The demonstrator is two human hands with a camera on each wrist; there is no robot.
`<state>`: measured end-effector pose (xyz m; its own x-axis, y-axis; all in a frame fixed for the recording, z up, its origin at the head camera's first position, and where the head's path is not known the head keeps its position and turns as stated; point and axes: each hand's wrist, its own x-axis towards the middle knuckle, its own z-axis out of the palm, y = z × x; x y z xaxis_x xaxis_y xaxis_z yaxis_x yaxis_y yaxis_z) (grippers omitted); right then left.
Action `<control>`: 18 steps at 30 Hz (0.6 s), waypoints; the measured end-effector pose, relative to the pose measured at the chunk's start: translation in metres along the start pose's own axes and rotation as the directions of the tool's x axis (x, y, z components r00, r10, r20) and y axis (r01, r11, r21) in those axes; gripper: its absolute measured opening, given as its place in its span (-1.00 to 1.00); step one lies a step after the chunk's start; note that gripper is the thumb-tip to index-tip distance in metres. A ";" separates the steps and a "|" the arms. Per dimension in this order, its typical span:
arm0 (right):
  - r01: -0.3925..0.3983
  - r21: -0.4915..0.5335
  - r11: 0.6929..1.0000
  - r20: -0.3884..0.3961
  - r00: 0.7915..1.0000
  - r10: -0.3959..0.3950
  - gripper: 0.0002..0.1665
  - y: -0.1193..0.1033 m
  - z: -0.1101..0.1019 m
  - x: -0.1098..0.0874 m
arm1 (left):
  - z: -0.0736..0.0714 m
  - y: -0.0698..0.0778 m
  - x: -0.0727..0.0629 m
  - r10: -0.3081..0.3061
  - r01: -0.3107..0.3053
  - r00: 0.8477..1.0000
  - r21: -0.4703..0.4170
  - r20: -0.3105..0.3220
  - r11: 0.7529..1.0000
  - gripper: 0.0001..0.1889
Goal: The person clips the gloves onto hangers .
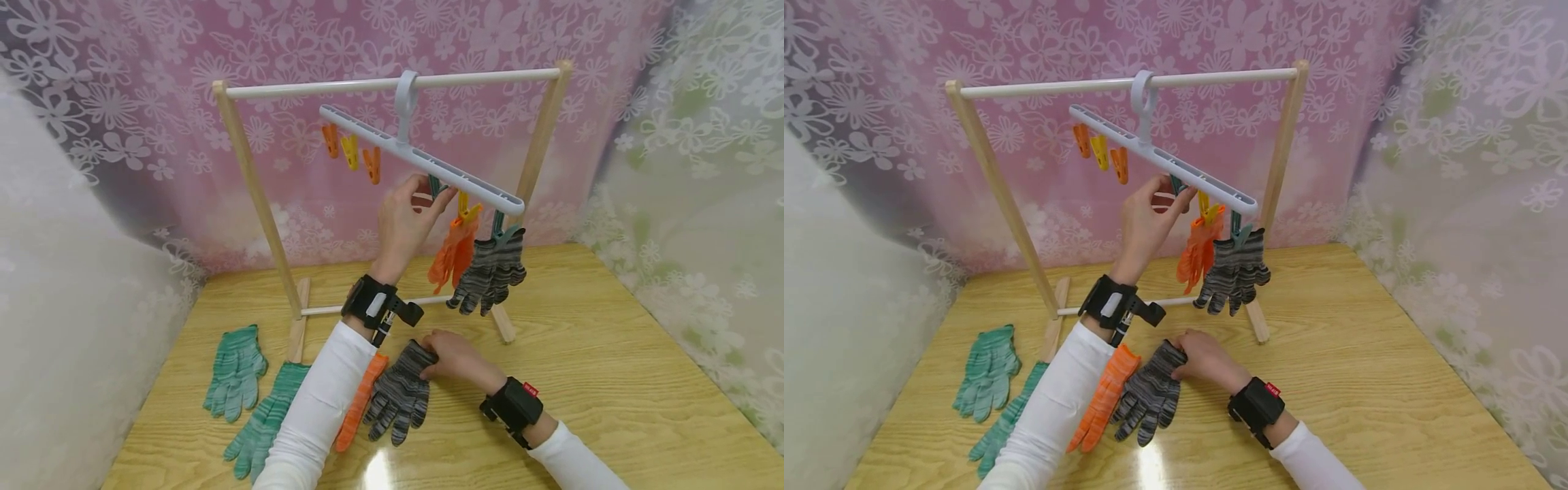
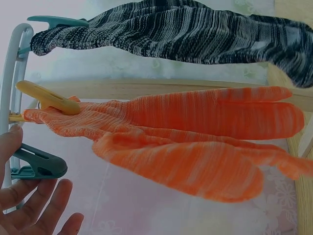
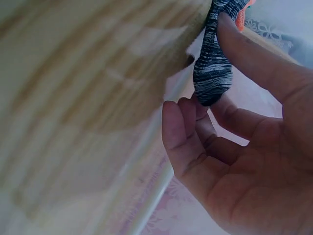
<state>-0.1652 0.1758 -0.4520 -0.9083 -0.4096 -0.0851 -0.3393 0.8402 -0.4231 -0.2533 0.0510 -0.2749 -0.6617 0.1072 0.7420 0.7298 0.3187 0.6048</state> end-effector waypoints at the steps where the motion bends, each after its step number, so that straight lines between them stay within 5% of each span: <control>1: 0.007 0.008 1.000 -0.003 1.000 -0.007 -0.63 0.002 -0.001 0.000 | -0.001 0.000 0.000 0.000 0.000 1.000 -0.007 0.002 1.000 -0.75; 11: 0.120 0.183 0.976 -0.091 0.990 -0.105 -0.86 0.031 -0.007 0.005 | -0.006 0.003 -0.002 -0.020 0.021 1.000 -0.052 0.009 0.998 -0.68; 15: 0.052 0.279 0.959 -0.078 0.996 -0.032 -0.75 0.039 -0.008 0.005 | -0.007 0.004 -0.003 -0.022 0.022 1.000 -0.050 0.008 0.999 -0.63; 18: -0.057 0.438 0.897 -0.009 0.998 0.068 -0.56 0.043 -0.011 0.001 | -0.008 0.005 -0.004 -0.020 0.021 1.000 -0.044 0.011 0.999 -0.63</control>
<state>-0.1841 0.2158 -0.4602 -0.9315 -0.3482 -0.1055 -0.1451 0.6213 -0.7700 -0.2456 0.0448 -0.2729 -0.6784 0.1111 0.7262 0.7226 0.2794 0.6323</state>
